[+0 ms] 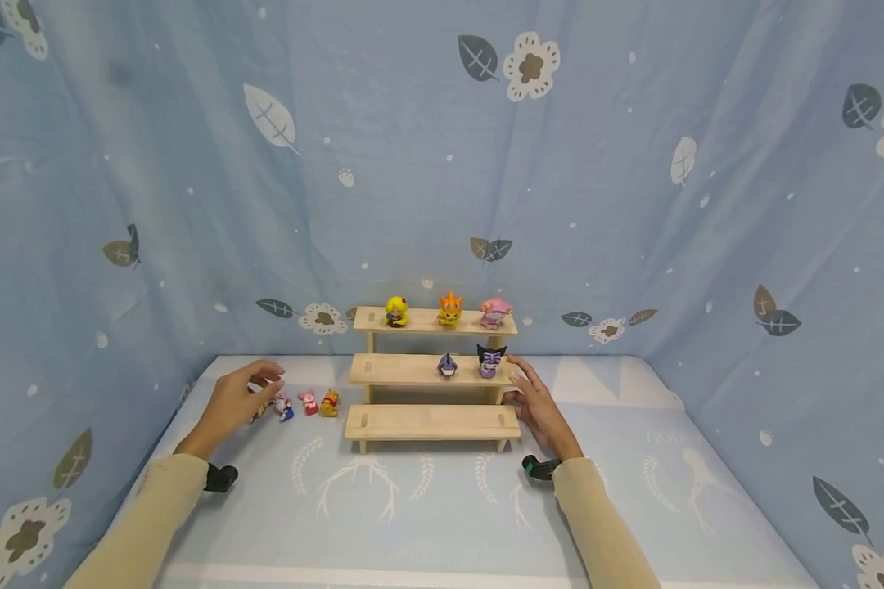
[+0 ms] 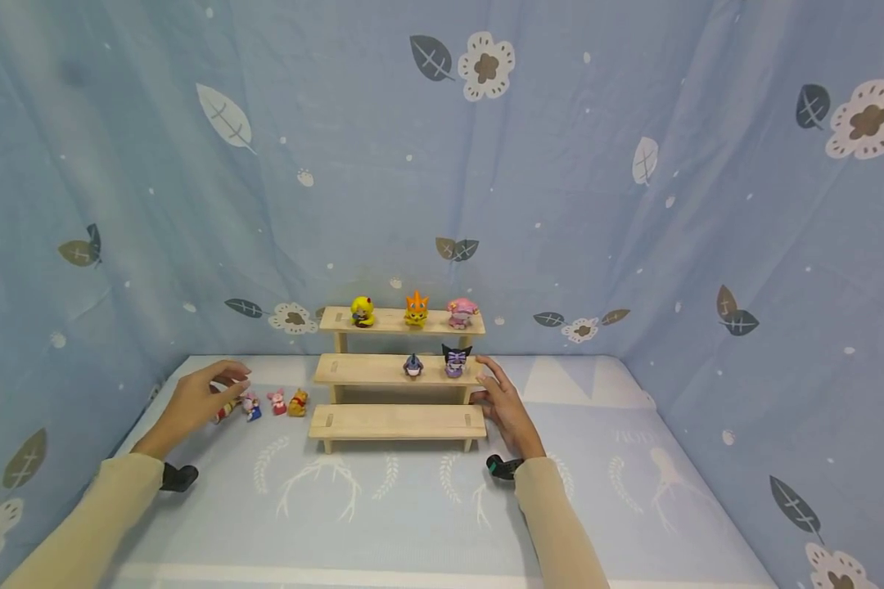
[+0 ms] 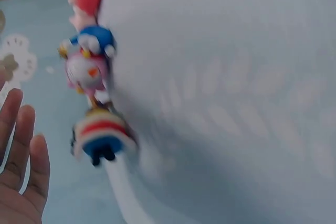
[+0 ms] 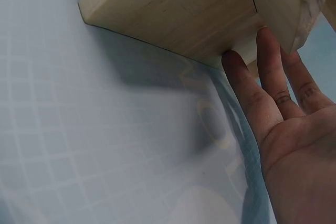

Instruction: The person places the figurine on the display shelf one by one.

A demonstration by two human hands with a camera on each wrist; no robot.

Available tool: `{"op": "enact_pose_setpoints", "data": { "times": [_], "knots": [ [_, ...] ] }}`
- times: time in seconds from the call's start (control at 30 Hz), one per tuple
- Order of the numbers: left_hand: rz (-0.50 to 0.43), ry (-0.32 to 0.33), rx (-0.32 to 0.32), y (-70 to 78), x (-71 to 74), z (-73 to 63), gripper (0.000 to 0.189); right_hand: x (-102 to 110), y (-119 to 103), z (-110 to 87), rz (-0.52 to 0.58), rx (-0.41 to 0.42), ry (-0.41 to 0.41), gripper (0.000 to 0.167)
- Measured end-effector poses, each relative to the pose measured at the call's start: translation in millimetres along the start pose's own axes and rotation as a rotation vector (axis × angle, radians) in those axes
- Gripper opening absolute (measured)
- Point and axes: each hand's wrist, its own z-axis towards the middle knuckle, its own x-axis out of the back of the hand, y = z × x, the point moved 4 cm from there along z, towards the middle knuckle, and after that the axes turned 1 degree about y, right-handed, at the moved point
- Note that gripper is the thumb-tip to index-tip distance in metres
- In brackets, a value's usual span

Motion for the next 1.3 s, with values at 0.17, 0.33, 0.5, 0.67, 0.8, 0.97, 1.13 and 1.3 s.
{"op": "enact_pose_setpoints", "data": {
  "times": [0.17, 0.33, 0.5, 0.67, 0.8, 0.97, 1.13, 1.3],
  "knots": [
    [0.029, -0.003, 0.018, -18.4, 4.7, -2.2, 0.022, 0, 0, 0.5, 0.002, -0.001, -0.001, 0.05],
    [0.046, -0.088, 0.101, -33.2, 2.3, -3.2, 0.027, 0, 0, 0.9, 0.007, 0.001, 0.0, 0.05],
    [0.047, -0.192, 0.203, -43.0, -3.3, -5.9, 0.037, 1, 0, 0.8, -0.002, 0.0, 0.005, 0.051],
    [0.055, -0.223, 0.221, -44.5, -4.4, -7.7, 0.041, 1, 0, 0.4, -0.016, -0.002, 0.008, 0.052],
    [0.078, -0.239, 0.221, -44.2, -5.1, -6.9, 0.039, 0, 1, 0.0, -0.026, -0.003, 0.012, 0.053],
    [0.101, -0.241, 0.222, -44.2, -5.2, -7.1, 0.032, 0, 1, -0.1, -0.028, -0.006, 0.014, 0.053],
    [0.1, -0.235, 0.229, -46.4, -3.9, -7.4, 0.033, 0, 1, 0.0, -0.021, -0.005, 0.004, 0.056],
    [0.048, -0.281, 0.261, -46.4, -1.5, -6.4, 0.043, 0, 0, -0.5, -0.022, -0.001, 0.001, 0.06]
  ]
}}
